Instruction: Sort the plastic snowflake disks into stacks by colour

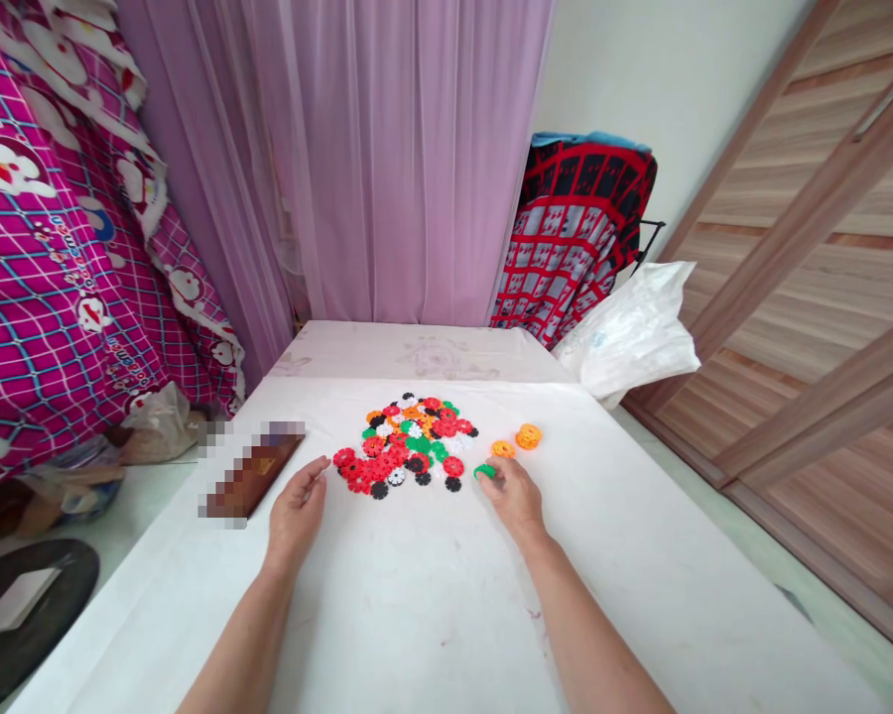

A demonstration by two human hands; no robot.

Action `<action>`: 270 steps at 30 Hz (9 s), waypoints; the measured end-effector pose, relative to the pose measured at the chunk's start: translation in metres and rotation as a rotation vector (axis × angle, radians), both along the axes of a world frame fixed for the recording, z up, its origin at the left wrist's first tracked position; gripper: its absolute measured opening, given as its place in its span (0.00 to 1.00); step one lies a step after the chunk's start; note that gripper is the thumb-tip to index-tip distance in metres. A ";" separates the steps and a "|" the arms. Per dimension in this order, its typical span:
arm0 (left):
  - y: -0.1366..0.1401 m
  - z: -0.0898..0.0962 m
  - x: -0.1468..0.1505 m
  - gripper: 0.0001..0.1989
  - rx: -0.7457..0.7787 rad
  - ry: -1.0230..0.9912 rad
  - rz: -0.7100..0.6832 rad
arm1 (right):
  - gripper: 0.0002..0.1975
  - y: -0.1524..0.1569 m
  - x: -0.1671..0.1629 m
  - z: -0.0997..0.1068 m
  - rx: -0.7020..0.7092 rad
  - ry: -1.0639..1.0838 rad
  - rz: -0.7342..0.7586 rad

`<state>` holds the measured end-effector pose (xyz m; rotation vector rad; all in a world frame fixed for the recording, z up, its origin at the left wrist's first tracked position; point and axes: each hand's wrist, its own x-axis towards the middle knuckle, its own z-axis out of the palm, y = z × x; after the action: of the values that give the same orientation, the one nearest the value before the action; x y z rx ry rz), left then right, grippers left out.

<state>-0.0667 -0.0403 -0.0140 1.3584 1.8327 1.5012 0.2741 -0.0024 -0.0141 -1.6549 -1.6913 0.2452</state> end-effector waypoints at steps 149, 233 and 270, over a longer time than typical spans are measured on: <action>0.018 0.003 0.029 0.15 0.169 0.379 -0.077 | 0.06 0.028 -0.098 0.054 -0.224 -0.566 0.199; 0.018 0.005 0.029 0.16 0.073 0.244 -0.079 | 0.11 0.017 -0.033 0.070 -0.308 -0.413 0.152; 0.019 0.002 0.027 0.17 0.060 0.242 -0.085 | 0.11 0.001 0.015 0.037 -0.311 -0.037 -0.036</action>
<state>-0.0394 -0.0209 -0.0121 1.6889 1.8555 1.4107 0.2891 -0.0013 0.0233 -1.9233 -1.7152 0.4828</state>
